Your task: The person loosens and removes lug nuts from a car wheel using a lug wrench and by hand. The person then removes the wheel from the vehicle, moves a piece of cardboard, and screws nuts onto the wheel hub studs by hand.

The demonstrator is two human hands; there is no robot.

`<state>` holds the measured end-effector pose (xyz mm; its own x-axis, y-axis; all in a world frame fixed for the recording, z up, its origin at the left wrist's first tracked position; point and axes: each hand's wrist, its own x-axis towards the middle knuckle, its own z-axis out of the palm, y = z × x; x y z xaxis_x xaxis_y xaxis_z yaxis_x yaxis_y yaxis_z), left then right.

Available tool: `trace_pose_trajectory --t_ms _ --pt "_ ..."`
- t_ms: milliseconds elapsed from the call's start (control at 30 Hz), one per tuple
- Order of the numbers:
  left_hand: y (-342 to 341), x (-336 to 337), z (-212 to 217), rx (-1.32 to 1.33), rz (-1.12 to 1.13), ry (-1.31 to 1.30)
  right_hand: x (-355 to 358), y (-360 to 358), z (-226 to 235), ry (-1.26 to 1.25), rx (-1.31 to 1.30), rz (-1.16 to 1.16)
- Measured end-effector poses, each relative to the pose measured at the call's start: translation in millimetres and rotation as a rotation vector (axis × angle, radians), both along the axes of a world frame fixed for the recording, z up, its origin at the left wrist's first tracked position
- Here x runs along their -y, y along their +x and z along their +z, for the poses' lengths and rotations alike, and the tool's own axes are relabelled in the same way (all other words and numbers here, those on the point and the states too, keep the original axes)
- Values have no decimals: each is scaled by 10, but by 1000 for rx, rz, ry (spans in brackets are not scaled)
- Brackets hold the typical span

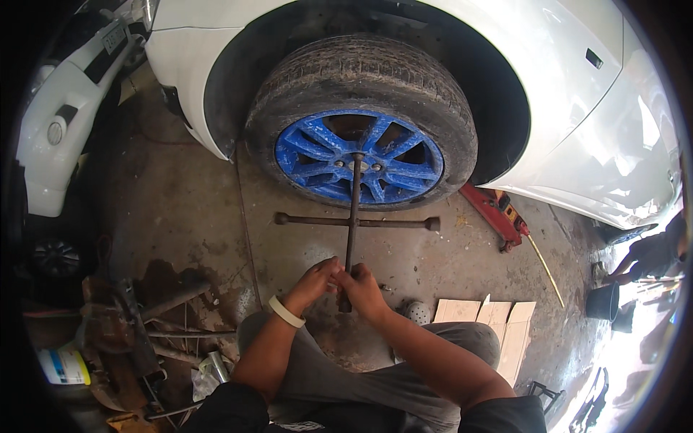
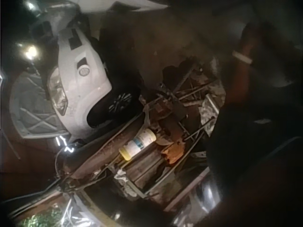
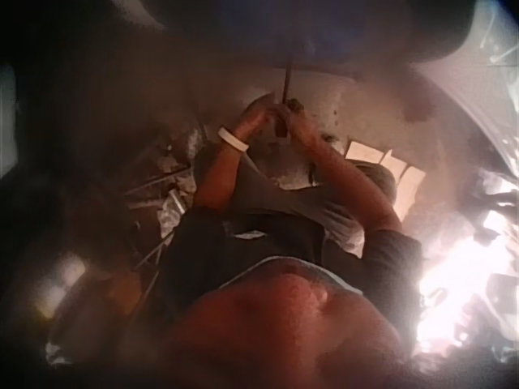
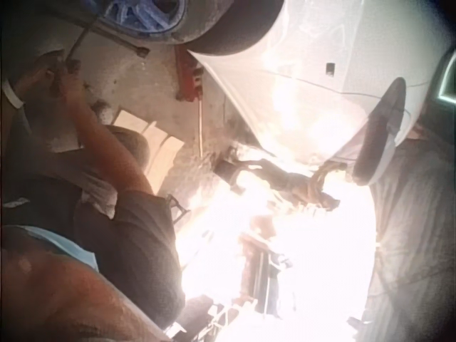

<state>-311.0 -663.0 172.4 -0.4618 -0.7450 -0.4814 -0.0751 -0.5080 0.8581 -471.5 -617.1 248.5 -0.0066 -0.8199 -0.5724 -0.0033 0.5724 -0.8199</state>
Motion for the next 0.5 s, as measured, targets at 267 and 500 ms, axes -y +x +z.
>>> trace_pose_trajectory --t_ms 267,500 --pt "341 45 -85 98 75 26 106 29 82 49 257 -162" --pt "532 121 -53 211 117 -51 109 63 -9 77 135 -227"
